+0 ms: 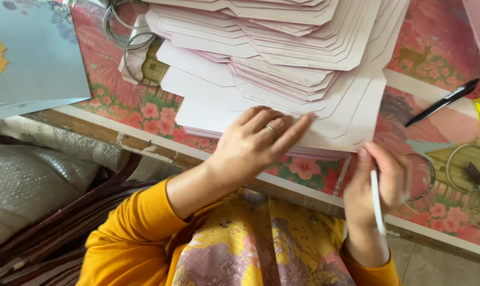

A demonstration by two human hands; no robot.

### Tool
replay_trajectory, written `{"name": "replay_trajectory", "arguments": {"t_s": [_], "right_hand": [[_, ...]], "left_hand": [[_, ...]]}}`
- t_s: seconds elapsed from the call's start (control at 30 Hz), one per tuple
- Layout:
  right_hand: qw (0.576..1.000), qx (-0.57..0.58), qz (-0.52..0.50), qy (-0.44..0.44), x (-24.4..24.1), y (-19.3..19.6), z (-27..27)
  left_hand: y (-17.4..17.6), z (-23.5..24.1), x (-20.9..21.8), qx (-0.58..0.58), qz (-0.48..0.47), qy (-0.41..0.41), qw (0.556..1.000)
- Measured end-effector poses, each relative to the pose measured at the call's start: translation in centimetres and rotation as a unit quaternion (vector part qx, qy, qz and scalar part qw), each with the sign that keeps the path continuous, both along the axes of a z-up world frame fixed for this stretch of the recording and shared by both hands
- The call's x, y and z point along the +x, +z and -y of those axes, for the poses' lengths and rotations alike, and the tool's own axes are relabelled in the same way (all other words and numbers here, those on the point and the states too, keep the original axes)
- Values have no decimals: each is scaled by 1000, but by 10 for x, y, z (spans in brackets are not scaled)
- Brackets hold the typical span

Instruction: The person sits at a table and repeatedly applies strips of white tape to the edges of a stack of pink paper cutouts. They use their hands to smooth the tape down and tear it from the roll, working through the stack one piece at a time.

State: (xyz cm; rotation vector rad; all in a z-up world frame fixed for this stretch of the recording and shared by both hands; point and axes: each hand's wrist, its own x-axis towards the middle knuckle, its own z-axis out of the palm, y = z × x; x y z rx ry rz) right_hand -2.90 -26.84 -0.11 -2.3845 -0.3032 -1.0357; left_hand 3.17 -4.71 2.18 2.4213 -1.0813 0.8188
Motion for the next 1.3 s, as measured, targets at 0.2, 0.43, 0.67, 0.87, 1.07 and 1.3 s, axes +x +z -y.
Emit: {"name": "replay_trajectory", "arguments": {"t_s": [0.2,0.43,0.67,0.87,1.07,1.3], "right_hand": [[997,8,-61,50,18,4,-16],[997,19,-71,37,6,-9,4],[989,-20,67,131,9,-21,-6],[995,57,-12,75,6,-18,6],[996,40,-32,68,3,-1,-8],[997,25,-58,47,0,-1,-6]], "left_hand": [[-24,-12,38,-46,47,-25,998],[-37,21,-11,-64,-8,-16,998],[-48,55,-27,-63,-41,36,997],[-42,47,-28,-123,-42,1,992],[-49,43,-26,-140,-67,-67,986],[-58,42,-26,-113,-102,-92,984]]}}
